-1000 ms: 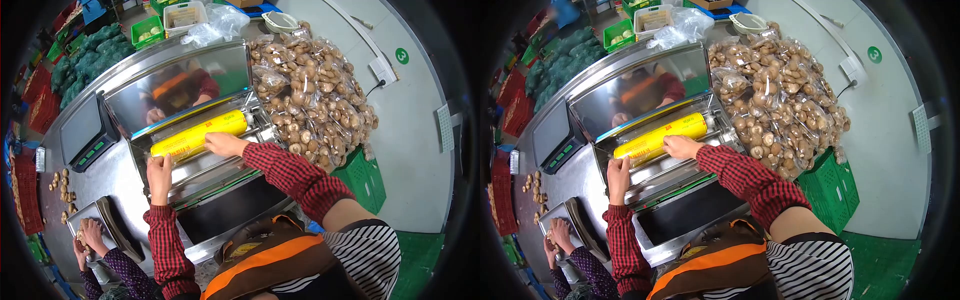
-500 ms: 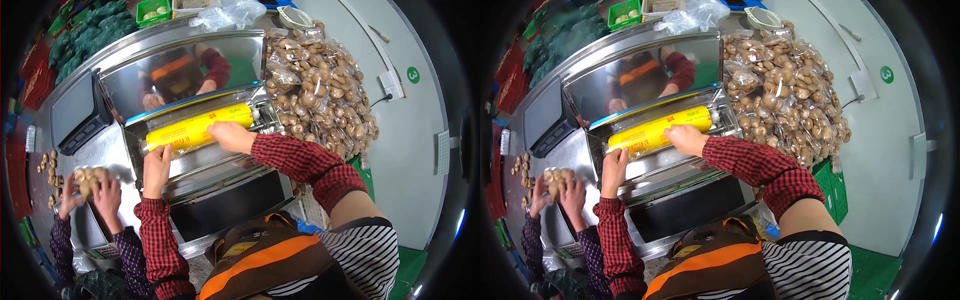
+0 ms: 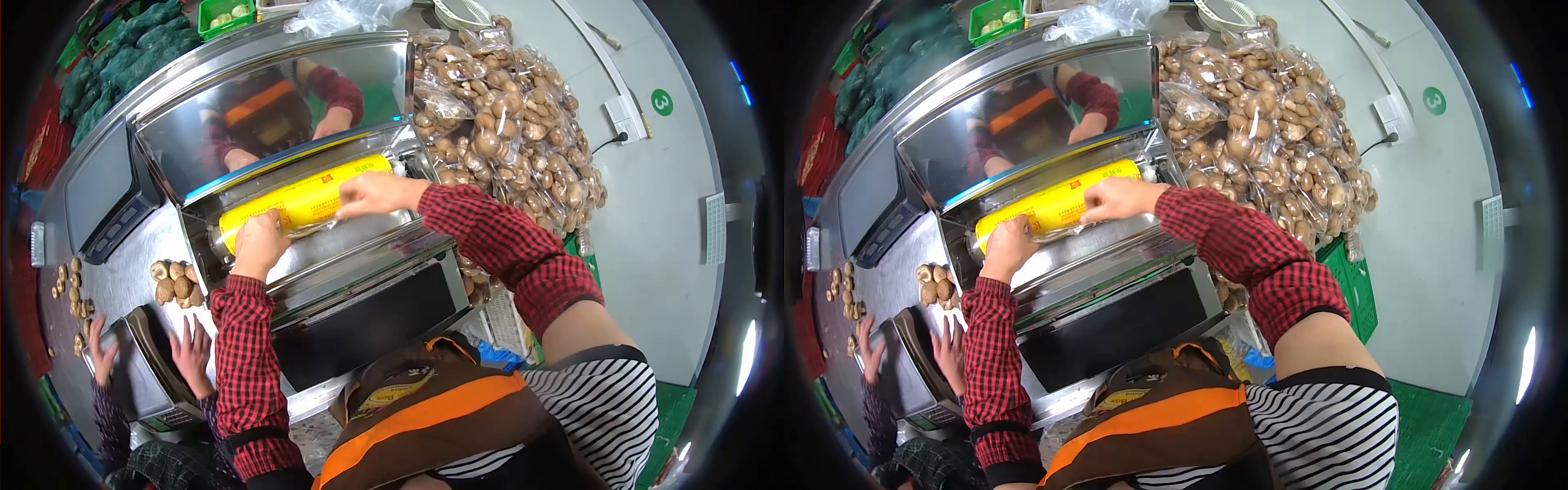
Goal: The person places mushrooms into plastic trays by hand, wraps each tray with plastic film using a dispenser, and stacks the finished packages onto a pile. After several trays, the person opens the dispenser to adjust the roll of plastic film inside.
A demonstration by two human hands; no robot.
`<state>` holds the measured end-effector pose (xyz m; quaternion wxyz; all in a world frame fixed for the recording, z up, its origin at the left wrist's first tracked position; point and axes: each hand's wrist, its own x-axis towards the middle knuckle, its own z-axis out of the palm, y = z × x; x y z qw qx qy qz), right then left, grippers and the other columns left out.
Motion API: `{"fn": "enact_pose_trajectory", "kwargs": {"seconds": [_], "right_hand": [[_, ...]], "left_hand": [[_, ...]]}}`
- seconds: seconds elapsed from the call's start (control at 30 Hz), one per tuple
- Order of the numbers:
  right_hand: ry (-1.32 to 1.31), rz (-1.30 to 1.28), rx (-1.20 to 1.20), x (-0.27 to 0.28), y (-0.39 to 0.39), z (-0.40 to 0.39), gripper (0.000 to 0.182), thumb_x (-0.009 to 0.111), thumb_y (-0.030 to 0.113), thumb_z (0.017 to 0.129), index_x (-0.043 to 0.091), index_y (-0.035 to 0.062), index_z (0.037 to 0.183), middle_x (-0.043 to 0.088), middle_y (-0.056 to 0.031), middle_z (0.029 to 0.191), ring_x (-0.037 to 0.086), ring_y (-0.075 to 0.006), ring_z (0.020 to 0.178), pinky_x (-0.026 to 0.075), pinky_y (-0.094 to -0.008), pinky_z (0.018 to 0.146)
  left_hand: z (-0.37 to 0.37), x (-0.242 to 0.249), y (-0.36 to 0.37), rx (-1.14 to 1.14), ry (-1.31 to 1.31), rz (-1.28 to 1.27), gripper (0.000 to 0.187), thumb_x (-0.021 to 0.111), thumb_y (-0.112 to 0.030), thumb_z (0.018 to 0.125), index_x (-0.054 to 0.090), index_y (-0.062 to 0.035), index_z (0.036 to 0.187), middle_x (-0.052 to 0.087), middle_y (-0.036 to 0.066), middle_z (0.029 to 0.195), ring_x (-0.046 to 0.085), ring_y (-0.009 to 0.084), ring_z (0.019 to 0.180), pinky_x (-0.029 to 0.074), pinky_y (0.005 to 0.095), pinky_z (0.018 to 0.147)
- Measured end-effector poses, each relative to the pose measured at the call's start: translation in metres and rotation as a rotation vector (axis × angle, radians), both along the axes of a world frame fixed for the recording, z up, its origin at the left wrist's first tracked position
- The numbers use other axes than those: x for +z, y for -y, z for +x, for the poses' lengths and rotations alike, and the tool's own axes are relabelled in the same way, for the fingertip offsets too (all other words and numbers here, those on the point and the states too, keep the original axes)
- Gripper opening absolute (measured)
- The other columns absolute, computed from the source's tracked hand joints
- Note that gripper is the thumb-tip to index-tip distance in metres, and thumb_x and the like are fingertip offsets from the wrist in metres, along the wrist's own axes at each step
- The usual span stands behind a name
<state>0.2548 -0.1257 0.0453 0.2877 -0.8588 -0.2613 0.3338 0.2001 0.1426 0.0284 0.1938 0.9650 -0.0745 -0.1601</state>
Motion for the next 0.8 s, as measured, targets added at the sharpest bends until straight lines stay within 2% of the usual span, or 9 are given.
{"fn": "enact_pose_trajectory", "kwargs": {"seconds": [0.03, 0.1, 0.2, 0.33, 0.5, 0.63, 0.73, 0.77, 0.8], "right_hand": [[0.0, 0.001, -0.003, 0.001, 0.011, 0.002, 0.038, 0.075, 0.038, 0.075, 0.068, 0.0058, 0.094, 0.065, -0.0148, 0.089, 0.062, -0.0296, 0.086, 0.05, -0.0454, 0.077], [0.78, -0.17, -0.047, 0.0, 0.029, 0.002, 0.049, 0.081, 0.034, 0.069, 0.063, 0.0075, 0.106, 0.058, -0.012, 0.104, 0.058, -0.0288, 0.098, 0.05, -0.042, 0.081], [0.76, -0.418, -0.036, -0.003, 0.037, 0.002, 0.062, 0.087, 0.029, 0.06, 0.059, 0.0086, 0.112, 0.052, -0.0101, 0.111, 0.054, -0.0291, 0.103, 0.051, -0.0396, 0.084], [0.729, -0.305, -0.043, -0.011, 0.039, 0.011, 0.067, 0.091, 0.024, 0.051, 0.06, 0.0069, 0.108, 0.055, -0.0109, 0.109, 0.056, -0.0308, 0.103, 0.052, -0.0424, 0.086], [0.696, -0.281, -0.093, -0.005, 0.05, 0.006, 0.066, 0.09, 0.029, 0.053, 0.061, 0.0039, 0.106, 0.058, -0.0138, 0.109, 0.06, -0.0325, 0.101, 0.052, -0.0429, 0.084], [0.634, -0.352, -0.3, -0.005, 0.058, -0.004, 0.057, 0.087, 0.038, 0.057, 0.066, -0.0002, 0.094, 0.066, -0.0194, 0.095, 0.067, -0.0351, 0.091, 0.054, -0.0421, 0.081], [0.461, -0.504, -0.204, 0.004, 0.056, -0.015, 0.035, 0.081, 0.03, 0.065, 0.073, 0.0018, 0.083, 0.071, -0.0196, 0.092, 0.069, -0.0302, 0.092, 0.055, -0.0393, 0.081], [0.448, -0.499, -0.17, 0.005, 0.055, -0.018, 0.036, 0.08, 0.03, 0.068, 0.073, 0.0018, 0.089, 0.071, -0.0172, 0.091, 0.07, -0.0318, 0.09, 0.054, -0.0404, 0.084], [0.451, -0.499, -0.164, 0.007, 0.053, -0.017, 0.036, 0.08, 0.03, 0.068, 0.073, 0.0018, 0.089, 0.071, -0.0172, 0.091, 0.07, -0.0318, 0.09, 0.054, -0.0404, 0.084]], "left_hand": [[0.001, -0.004, 0.0, -0.009, 0.0, -0.012, 0.026, 0.076, -0.02, 0.072, 0.067, -0.0037, 0.091, 0.069, 0.02, 0.091, 0.066, 0.0371, 0.09, 0.052, 0.0446, 0.079], [0.0, -0.003, 0.003, -0.023, -0.001, -0.023, 0.022, 0.073, -0.018, 0.074, 0.067, -0.0044, 0.09, 0.069, 0.02, 0.091, 0.066, 0.0371, 0.09, 0.052, 0.0445, 0.079], [-0.002, -0.003, 0.012, -0.12, 0.131, -0.094, 0.019, 0.07, -0.015, 0.075, 0.068, -0.0049, 0.091, 0.068, 0.02, 0.093, 0.065, 0.0371, 0.09, 0.052, 0.0447, 0.079], [-0.001, -0.008, 0.019, -0.152, 0.12, -0.129, 0.018, 0.07, -0.014, 0.076, 0.067, -0.0041, 0.091, 0.067, 0.02, 0.094, 0.065, 0.0374, 0.09, 0.052, 0.0446, 0.08], [0.002, -0.002, 0.019, -0.054, 0.136, -0.288, 0.016, 0.069, -0.014, 0.08, 0.065, -0.0026, 0.09, 0.067, 0.022, 0.083, 0.066, 0.0385, 0.08, 0.052, 0.0427, 0.072], [0.004, 0.015, 0.007, 0.024, -0.014, -0.471, 0.017, 0.072, -0.015, 0.079, 0.064, -0.0006, 0.083, 0.062, 0.015, 0.069, 0.059, 0.0277, 0.062, 0.048, 0.0363, 0.063], [-0.007, 0.018, 0.009, -0.133, 0.001, -0.418, 0.015, 0.073, -0.014, 0.078, 0.066, -0.0015, 0.082, 0.064, 0.014, 0.076, 0.061, 0.0271, 0.069, 0.048, 0.0355, 0.066], [-0.006, 0.016, 0.01, -0.209, 0.02, -0.339, 0.016, 0.074, -0.017, 0.079, 0.067, -0.0027, 0.083, 0.064, 0.017, 0.091, 0.062, 0.0237, 0.085, 0.048, 0.0377, 0.076], [-0.008, 0.016, 0.008, -0.202, 0.022, -0.34, 0.016, 0.074, -0.017, 0.079, 0.067, -0.0027, 0.083, 0.064, 0.017, 0.091, 0.062, 0.0237, 0.085, 0.048, 0.0377, 0.076]]}}
